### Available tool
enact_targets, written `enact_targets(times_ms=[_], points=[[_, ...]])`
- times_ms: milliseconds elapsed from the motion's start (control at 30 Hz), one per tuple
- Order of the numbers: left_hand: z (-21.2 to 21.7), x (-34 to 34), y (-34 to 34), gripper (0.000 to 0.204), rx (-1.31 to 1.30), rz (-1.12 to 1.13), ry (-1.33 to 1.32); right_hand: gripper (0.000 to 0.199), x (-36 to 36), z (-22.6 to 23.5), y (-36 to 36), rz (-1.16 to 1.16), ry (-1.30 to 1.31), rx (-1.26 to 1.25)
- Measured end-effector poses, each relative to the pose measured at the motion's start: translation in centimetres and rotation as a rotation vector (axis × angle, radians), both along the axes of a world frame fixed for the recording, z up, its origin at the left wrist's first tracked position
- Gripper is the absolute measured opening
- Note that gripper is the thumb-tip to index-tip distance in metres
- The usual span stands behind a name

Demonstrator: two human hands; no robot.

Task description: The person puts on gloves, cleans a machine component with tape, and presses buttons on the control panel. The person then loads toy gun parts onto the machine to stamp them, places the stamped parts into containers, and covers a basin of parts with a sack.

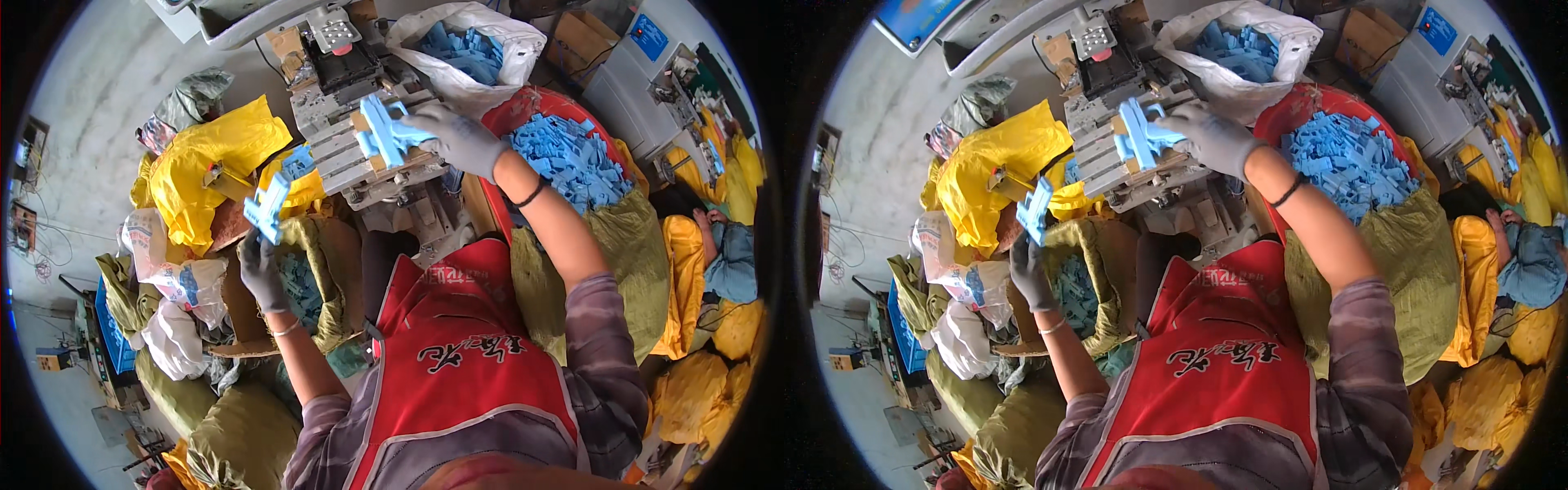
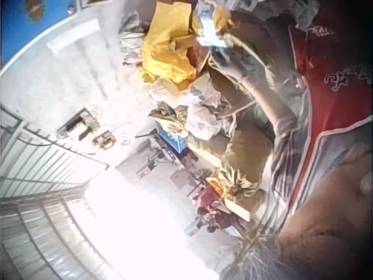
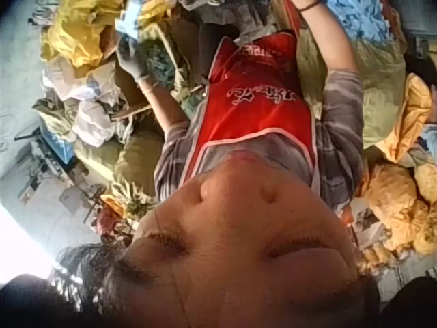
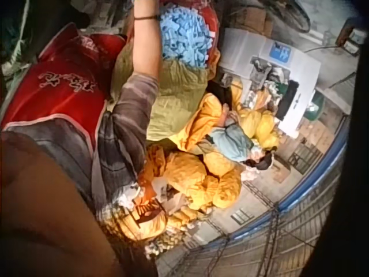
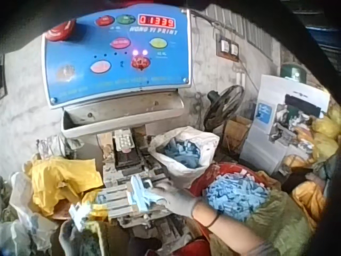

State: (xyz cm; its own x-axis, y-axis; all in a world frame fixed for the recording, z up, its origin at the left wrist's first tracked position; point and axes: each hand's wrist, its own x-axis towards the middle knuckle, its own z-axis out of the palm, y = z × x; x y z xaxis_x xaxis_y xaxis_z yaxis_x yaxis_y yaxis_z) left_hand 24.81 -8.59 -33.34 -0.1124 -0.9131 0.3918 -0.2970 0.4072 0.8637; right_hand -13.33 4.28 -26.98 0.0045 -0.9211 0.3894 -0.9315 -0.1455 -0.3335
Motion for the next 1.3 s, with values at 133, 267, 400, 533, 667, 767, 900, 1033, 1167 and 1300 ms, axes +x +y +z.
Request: enact_targets(times_ms=[133,267,400,533,667,767,900,1033,1167,1300], points=[[-3.1,3.2,0.8,0.032,0.099,0.042,0.03,0.055,-0.7,0.4,0.1,0.038,0.137,0.043],[-7.2,7.4,-0.3,0.04,0.031,0.246,-0.436,0.053,-0.2,-0.8,3.7,-0.071,0.032,-0.204],[-8.2,7.3,-1.1,0.038,-0.02,0.132,-0.337,0.037,-3.2,-7.1,9.6,-0.21,-0.164,-0.112],[-8.5,4.2,-1.8,0.034,0.119,0.14,-0.459,0.036,-9.1,-14.3,14.7,-0.461,-0.178,0.157],[-7.1,-1.7,0.3,0.031,0.05,-0.046,-0.405,0.041,-15.5,-18.4,17.1,-0.797,-0.197,0.588],[-6.9,-4.9,1.3,0.03,0.134,-0.093,-0.441,0.046,-19.9,-22.1,16.6,-0.913,-0.027,0.845],[-6.2,-6.4,2.1,0.023,0.043,-0.167,-0.604,0.053,-23.6,-24.8,14.6,-0.899,0.095,0.911],[-5.2,-7.0,2.5,0.022,-0.044,-0.202,-0.643,0.069,-25.1,-25.8,13.1,-0.895,0.116,0.903],[-5.7,-6.5,1.9,0.021,-0.03,-0.175,-0.658,0.053,-25.8,-24.6,12.5,-0.804,0.137,0.905],[-6.2,-7.2,1.4,0.026,-0.007,-0.208,-0.638,0.026,-25.7,-29.9,15.0,-0.603,0.276,0.714]])
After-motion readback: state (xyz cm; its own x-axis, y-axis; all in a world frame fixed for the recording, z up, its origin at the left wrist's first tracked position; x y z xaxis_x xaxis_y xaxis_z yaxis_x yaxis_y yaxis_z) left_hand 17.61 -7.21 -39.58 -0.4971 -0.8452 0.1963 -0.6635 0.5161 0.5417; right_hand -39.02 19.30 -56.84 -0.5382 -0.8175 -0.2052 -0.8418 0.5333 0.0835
